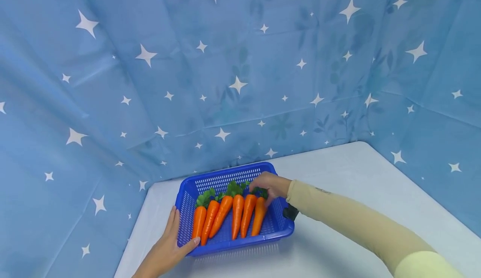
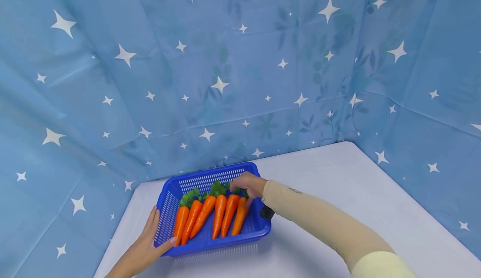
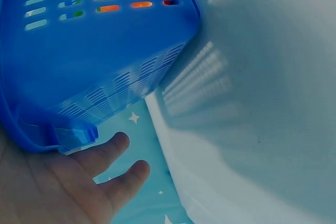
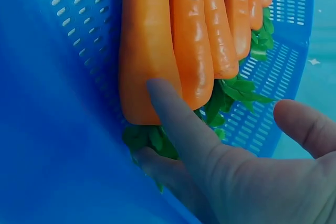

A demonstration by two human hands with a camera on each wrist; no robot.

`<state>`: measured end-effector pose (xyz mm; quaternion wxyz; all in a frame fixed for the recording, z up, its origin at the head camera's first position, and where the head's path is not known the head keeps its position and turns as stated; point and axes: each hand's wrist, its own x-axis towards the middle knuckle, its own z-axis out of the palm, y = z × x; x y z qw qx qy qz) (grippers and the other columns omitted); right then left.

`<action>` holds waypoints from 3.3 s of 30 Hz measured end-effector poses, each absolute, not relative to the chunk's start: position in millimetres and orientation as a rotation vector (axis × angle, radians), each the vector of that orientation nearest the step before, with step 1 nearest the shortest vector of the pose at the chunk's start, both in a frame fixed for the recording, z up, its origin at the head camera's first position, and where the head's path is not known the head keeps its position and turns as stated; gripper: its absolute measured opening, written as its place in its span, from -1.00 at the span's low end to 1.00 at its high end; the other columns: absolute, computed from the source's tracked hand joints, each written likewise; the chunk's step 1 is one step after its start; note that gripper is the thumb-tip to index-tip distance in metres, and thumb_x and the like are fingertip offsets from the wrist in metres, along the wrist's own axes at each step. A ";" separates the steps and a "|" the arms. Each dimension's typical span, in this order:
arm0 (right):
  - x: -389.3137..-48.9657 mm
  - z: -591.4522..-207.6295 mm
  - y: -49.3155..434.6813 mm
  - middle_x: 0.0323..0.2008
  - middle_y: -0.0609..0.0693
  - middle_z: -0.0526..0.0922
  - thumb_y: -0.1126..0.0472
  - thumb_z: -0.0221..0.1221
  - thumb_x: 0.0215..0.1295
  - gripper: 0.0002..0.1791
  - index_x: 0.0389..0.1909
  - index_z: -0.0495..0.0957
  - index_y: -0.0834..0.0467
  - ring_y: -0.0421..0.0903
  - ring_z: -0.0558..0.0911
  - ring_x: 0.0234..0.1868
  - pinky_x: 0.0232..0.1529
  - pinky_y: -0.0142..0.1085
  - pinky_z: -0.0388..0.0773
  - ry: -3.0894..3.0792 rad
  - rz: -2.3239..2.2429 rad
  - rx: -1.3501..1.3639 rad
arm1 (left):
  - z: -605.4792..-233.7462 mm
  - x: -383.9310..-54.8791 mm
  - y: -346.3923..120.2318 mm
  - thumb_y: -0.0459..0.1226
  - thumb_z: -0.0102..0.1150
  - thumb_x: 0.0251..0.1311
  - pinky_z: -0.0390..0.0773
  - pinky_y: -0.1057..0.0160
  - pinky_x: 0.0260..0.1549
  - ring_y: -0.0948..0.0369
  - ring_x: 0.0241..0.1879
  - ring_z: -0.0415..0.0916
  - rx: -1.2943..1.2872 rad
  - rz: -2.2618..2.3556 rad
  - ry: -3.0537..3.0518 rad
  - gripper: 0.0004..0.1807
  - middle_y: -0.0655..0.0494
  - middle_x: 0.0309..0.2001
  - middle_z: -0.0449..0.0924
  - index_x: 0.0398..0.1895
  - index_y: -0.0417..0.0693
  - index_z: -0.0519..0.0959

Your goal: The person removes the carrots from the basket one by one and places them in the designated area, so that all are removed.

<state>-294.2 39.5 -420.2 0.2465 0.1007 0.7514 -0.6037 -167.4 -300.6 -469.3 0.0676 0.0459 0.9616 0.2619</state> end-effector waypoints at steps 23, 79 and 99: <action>-286.7 -439.9 9.1 0.29 0.39 0.49 0.41 0.34 0.27 -0.33 0.38 0.38 0.48 0.44 0.43 0.39 0.14 0.58 0.40 2.173 -1.457 0.341 | -467.4 -169.5 -304.2 0.30 0.23 0.35 0.47 -0.53 0.14 -0.50 0.56 -0.04 0.119 0.808 2.867 0.35 -0.34 0.70 -0.52 0.71 -0.37 -0.34; -280.1 -405.7 23.8 -0.16 0.19 0.61 0.52 0.38 0.17 -0.72 -0.15 0.51 0.39 0.16 0.70 -0.08 0.02 0.17 0.73 2.346 -1.432 0.007 | -463.8 -168.5 -300.9 0.27 0.26 0.35 0.29 -0.54 0.28 -0.47 0.58 -0.13 0.119 0.870 2.860 0.34 -0.34 0.71 -0.51 0.71 -0.35 -0.33; -281.2 -389.6 54.3 0.08 0.26 0.66 0.43 0.39 0.27 -0.42 0.29 0.51 0.53 0.15 0.76 0.02 0.04 0.08 0.73 2.247 -1.545 -0.183 | -467.2 -168.5 -299.7 0.26 0.27 0.35 0.18 -0.55 0.33 -0.45 0.61 -0.23 0.107 0.900 2.844 0.35 -0.36 0.70 -0.53 0.70 -0.38 -0.36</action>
